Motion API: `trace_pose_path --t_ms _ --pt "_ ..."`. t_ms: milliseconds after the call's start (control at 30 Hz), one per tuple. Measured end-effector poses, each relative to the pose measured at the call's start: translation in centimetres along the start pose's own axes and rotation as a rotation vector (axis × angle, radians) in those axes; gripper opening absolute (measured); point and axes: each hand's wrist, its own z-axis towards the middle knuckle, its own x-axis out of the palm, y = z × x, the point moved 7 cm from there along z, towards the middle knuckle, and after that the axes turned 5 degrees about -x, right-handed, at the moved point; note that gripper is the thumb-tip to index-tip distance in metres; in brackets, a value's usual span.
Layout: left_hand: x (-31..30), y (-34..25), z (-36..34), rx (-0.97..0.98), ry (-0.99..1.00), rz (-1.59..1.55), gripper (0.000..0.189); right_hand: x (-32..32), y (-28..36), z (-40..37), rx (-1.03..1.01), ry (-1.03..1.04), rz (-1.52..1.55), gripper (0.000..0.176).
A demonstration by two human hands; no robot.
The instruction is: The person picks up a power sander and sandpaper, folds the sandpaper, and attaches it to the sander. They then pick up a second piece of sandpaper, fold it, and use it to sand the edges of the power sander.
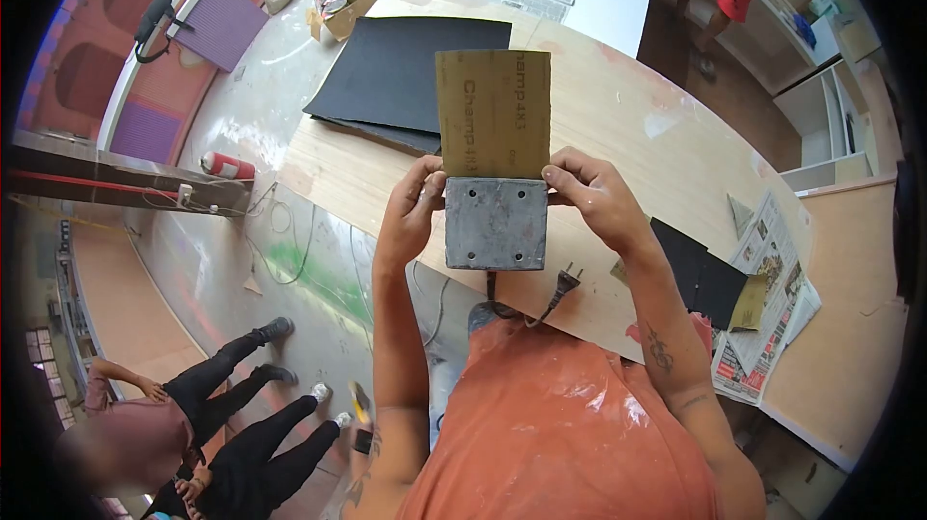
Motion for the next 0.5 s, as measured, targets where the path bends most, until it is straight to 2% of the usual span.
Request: trace_pose_path --t_ms 67,233,367,433,500 --pt "0.25 0.12 -0.09 -0.014 0.002 -0.015 0.021 -0.05 0.21 -0.16 -0.029 0.002 -0.010 0.025" --pt "0.66 -0.49 -0.22 0.096 -0.062 0.040 0.018 -0.08 0.09 -0.65 -0.098 0.014 0.009 0.025" --pt "0.46 -0.15 -0.40 0.082 -0.070 0.025 0.017 -0.06 0.17 -0.68 -0.123 0.043 0.047 0.022" --pt "0.10 -0.23 -0.63 0.115 -0.116 0.137 0.017 -0.07 0.32 -0.48 -0.134 0.058 0.053 0.022" --pt "0.53 -0.49 -0.84 0.115 -0.144 0.110 0.017 -0.05 0.39 -0.41 -0.154 0.082 -0.017 0.022"
